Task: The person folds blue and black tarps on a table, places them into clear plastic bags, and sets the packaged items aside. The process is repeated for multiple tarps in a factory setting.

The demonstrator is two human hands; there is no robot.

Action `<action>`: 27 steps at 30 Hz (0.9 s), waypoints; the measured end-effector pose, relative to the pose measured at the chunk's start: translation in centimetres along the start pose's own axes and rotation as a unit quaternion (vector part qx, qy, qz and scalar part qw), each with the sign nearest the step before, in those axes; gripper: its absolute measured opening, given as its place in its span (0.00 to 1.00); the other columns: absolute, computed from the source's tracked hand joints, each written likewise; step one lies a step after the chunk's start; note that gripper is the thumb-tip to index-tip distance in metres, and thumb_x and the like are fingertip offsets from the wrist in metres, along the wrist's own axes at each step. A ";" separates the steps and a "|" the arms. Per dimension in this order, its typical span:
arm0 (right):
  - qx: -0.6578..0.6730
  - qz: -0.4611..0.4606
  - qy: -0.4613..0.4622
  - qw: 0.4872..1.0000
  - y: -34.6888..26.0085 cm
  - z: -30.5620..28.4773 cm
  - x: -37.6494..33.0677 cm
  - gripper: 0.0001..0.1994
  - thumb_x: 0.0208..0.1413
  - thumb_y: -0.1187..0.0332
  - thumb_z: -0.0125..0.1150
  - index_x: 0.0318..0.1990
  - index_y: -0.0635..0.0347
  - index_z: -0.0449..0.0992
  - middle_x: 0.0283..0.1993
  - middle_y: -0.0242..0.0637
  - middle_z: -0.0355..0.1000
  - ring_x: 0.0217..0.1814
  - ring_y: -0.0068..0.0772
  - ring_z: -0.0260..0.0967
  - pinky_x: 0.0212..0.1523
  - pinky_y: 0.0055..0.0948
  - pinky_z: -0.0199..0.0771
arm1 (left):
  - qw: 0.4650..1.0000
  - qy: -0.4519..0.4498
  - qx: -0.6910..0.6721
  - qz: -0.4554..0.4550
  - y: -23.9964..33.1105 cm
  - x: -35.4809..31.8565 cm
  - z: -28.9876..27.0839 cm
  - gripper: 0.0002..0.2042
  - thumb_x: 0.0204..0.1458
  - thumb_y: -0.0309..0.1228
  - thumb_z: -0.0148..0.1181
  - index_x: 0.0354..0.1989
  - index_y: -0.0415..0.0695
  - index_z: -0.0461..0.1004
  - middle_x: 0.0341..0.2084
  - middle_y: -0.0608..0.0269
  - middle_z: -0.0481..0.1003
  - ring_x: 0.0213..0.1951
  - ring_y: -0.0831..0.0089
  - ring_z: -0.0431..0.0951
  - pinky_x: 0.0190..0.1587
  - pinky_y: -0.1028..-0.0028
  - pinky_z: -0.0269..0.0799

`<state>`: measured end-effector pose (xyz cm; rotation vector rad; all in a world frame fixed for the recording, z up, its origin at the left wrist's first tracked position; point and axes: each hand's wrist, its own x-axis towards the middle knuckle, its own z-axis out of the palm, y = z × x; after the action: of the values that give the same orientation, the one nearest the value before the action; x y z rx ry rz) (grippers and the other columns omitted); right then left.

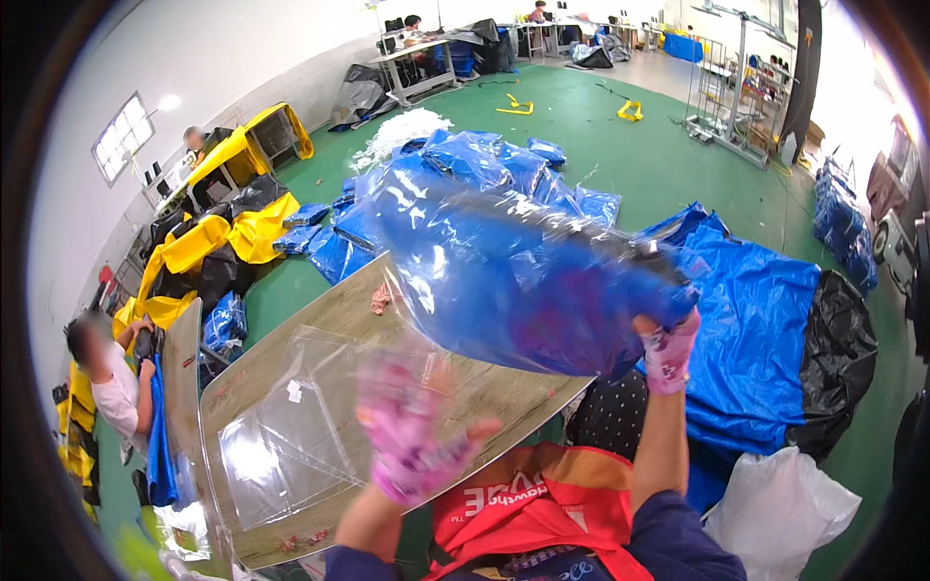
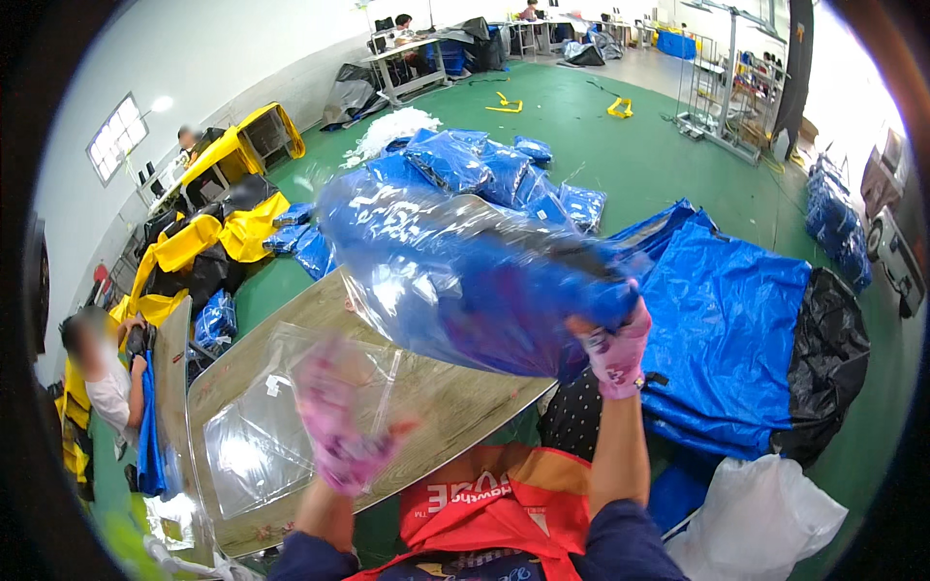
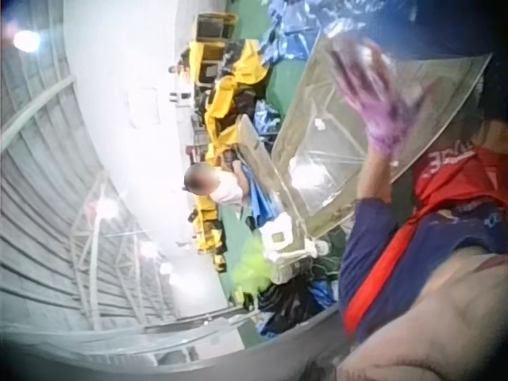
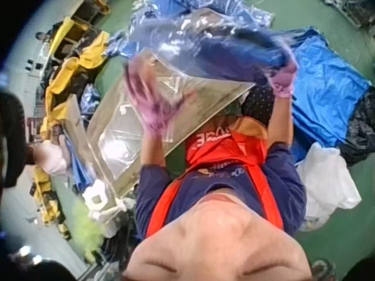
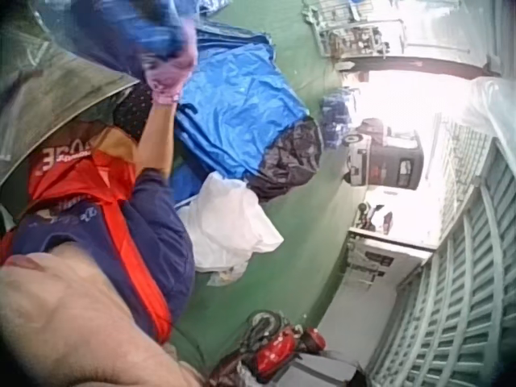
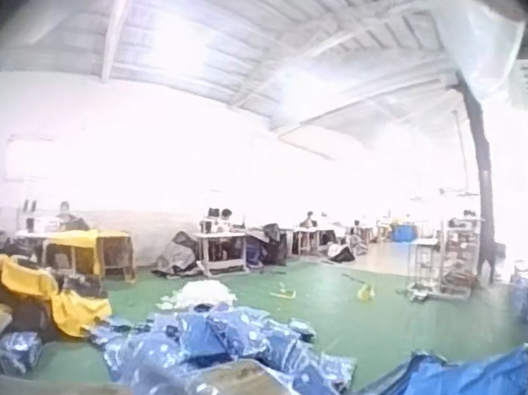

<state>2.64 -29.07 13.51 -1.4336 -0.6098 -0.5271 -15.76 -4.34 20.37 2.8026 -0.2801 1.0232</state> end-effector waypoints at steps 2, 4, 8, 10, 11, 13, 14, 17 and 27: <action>-0.099 -0.259 -0.162 0.947 -4.6 0.5 3.1 0.27 0.38 0.64 0.76 0.50 0.54 0.74 0.40 0.33 0.75 0.37 0.38 0.73 0.43 0.36 0.74 | 0.992 0.090 0.063 0.062 -1.6 4.9 -1.4 0.43 0.38 0.61 0.65 0.56 0.38 0.64 0.59 0.45 0.64 0.61 0.50 0.63 0.59 0.53 0.62; -0.225 -0.335 -0.230 0.886 -7.8 2.1 2.6 0.32 0.32 0.62 0.76 0.51 0.47 0.74 0.43 0.30 0.70 0.40 0.39 0.70 0.48 0.42 0.70 | 0.981 -0.043 -0.138 0.131 -3.4 6.9 0.1 0.30 0.38 0.40 0.70 0.52 0.41 0.70 0.48 0.50 0.74 0.49 0.51 0.74 0.50 0.59 0.70; -0.350 -0.380 -0.123 0.847 -8.4 2.3 2.5 0.39 0.31 0.50 0.75 0.57 0.47 0.70 0.51 0.34 0.67 0.54 0.42 0.66 0.58 0.47 0.62 | 0.966 0.006 -0.237 0.105 -4.6 6.5 2.9 0.21 0.37 0.30 0.67 0.45 0.45 0.76 0.37 0.56 0.79 0.39 0.59 0.80 0.43 0.68 0.74; -0.274 -0.195 0.066 0.939 -7.2 0.5 1.8 0.41 0.38 0.43 0.71 0.58 0.59 0.68 0.58 0.42 0.65 0.59 0.45 0.64 0.62 0.43 0.60 | 0.941 0.046 -0.331 -0.056 -6.3 3.4 4.2 0.21 0.38 0.31 0.67 0.45 0.43 0.76 0.37 0.58 0.80 0.40 0.66 0.81 0.45 0.69 0.74; -0.068 -0.075 -0.008 0.995 -6.7 0.3 2.0 0.41 0.42 0.43 0.70 0.58 0.64 0.67 0.58 0.43 0.65 0.58 0.39 0.64 0.61 0.35 0.61 | 0.951 0.028 -0.297 -0.082 -6.5 2.6 4.4 0.24 0.38 0.34 0.69 0.47 0.42 0.75 0.39 0.58 0.79 0.42 0.67 0.80 0.47 0.69 0.73; 0.162 0.142 -0.027 0.976 -5.3 -0.3 2.6 0.36 0.50 0.48 0.67 0.56 0.70 0.68 0.54 0.39 0.68 0.52 0.28 0.65 0.56 0.24 0.62 | 0.949 0.024 -0.294 -0.109 -5.9 2.4 4.3 0.31 0.38 0.39 0.72 0.52 0.40 0.71 0.44 0.58 0.76 0.47 0.68 0.77 0.50 0.68 0.71; 0.183 0.187 -0.004 0.965 -4.6 0.5 2.6 0.30 0.53 0.53 0.65 0.54 0.70 0.70 0.50 0.36 0.70 0.49 0.23 0.65 0.53 0.21 0.62 | 0.941 0.035 -0.315 -0.116 -5.7 2.0 4.1 0.35 0.38 0.42 0.73 0.55 0.40 0.69 0.47 0.58 0.74 0.49 0.69 0.75 0.52 0.68 0.70; 0.206 0.195 0.101 0.954 -3.9 3.1 3.2 0.11 0.60 0.69 0.57 0.46 0.66 0.78 0.37 0.24 0.73 0.38 0.14 0.63 0.42 0.16 0.62 | 0.725 0.111 -0.667 -0.134 -1.6 3.3 2.9 0.52 0.38 0.60 0.70 0.65 0.38 0.54 0.61 0.56 0.61 0.58 0.64 0.66 0.57 0.66 0.64; -0.086 -0.151 0.048 0.984 -16.9 4.8 5.2 0.07 0.59 0.72 0.58 0.40 0.66 0.78 0.41 0.41 0.78 0.46 0.32 0.76 0.49 0.27 0.73 | 0.791 0.277 -0.483 -0.254 -0.8 3.2 -9.2 0.25 0.64 0.48 0.43 0.44 0.33 0.73 0.36 0.42 0.78 0.40 0.53 0.80 0.48 0.59 0.75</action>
<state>-5.08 -25.40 29.68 -1.4754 -0.7239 -0.9017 -18.87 -2.08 29.41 1.4546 0.0432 1.0677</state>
